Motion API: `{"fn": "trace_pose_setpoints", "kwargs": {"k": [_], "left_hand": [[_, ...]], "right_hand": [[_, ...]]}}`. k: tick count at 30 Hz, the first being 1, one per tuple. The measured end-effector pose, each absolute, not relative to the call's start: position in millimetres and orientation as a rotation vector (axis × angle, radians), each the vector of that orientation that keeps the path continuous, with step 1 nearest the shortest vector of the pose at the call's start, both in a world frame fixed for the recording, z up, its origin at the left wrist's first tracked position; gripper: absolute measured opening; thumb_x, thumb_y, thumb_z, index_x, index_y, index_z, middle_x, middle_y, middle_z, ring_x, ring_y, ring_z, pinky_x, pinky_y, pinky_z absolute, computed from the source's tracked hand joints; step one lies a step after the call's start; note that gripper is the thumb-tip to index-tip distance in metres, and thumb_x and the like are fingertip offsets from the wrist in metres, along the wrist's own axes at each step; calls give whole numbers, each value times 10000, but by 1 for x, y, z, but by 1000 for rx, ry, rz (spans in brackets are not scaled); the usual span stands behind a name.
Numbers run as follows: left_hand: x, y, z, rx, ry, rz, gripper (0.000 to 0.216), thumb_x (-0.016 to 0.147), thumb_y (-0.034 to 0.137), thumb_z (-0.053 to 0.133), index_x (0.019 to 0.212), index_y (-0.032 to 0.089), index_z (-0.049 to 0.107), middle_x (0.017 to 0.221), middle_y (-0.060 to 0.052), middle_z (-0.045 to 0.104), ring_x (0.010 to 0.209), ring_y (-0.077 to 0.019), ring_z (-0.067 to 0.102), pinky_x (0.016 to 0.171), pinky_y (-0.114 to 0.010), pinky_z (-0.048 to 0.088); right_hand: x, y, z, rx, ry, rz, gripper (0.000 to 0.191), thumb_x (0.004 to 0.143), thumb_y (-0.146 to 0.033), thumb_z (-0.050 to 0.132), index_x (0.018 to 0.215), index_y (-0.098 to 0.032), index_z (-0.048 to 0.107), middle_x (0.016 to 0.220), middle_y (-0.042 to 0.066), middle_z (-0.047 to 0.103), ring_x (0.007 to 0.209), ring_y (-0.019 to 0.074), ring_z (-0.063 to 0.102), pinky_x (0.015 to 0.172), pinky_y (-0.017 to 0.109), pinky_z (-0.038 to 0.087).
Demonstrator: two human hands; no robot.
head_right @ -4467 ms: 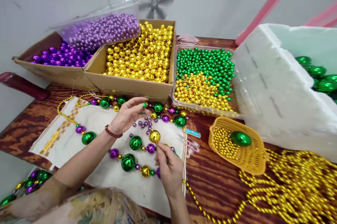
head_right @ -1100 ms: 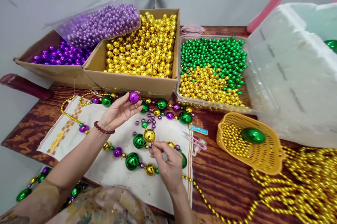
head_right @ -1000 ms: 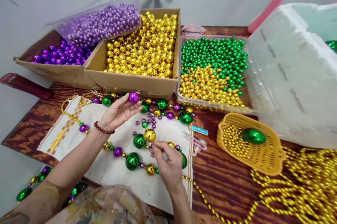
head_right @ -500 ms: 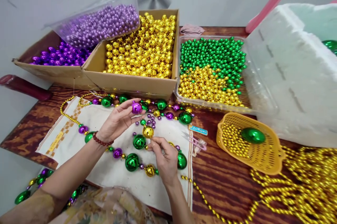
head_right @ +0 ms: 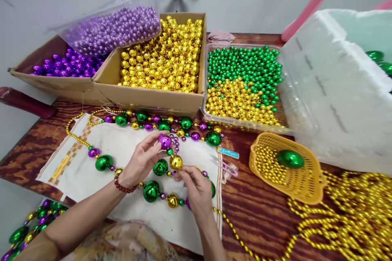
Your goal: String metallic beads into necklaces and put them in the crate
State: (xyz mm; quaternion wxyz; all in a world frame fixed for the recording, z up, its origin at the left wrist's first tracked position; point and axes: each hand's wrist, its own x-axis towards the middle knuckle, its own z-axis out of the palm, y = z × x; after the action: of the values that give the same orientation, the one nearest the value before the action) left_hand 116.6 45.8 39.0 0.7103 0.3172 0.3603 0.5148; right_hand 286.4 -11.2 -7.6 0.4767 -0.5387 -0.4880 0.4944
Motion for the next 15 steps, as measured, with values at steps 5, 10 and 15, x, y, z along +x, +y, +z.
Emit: {"fn": "trace_pose_setpoints", "kwargs": {"k": [5,10,15], "left_hand": [[124,43,42,951,785,1150,369,882,314,676,1243,248,648,1257,-83,640,1107,-229,638,979,-368,506],[127,45,49,1109,806,1094,475,874,316,683,1334,263,574,1278,-85,639,1149,-233,621,991,-351,508],[120,41,34,1103,884,977,460,871,342,686,1307,237,586,1271,-113,642,1098,-239,659,984,-381,519]], "right_hand": [[287,-9,-15,-1295,-1074,1230,191,846,-359,667,825,-172,696,627,28,683,511,118,548,476,203,421],[290,-6,-23,-1216,-962,1278,190,839,-367,685,813,-180,698,613,26,680,488,100,495,471,197,384],[296,-5,-22,-1232,-881,1269,198,824,-368,702,788,-174,693,596,27,671,463,93,479,448,195,341]]}}
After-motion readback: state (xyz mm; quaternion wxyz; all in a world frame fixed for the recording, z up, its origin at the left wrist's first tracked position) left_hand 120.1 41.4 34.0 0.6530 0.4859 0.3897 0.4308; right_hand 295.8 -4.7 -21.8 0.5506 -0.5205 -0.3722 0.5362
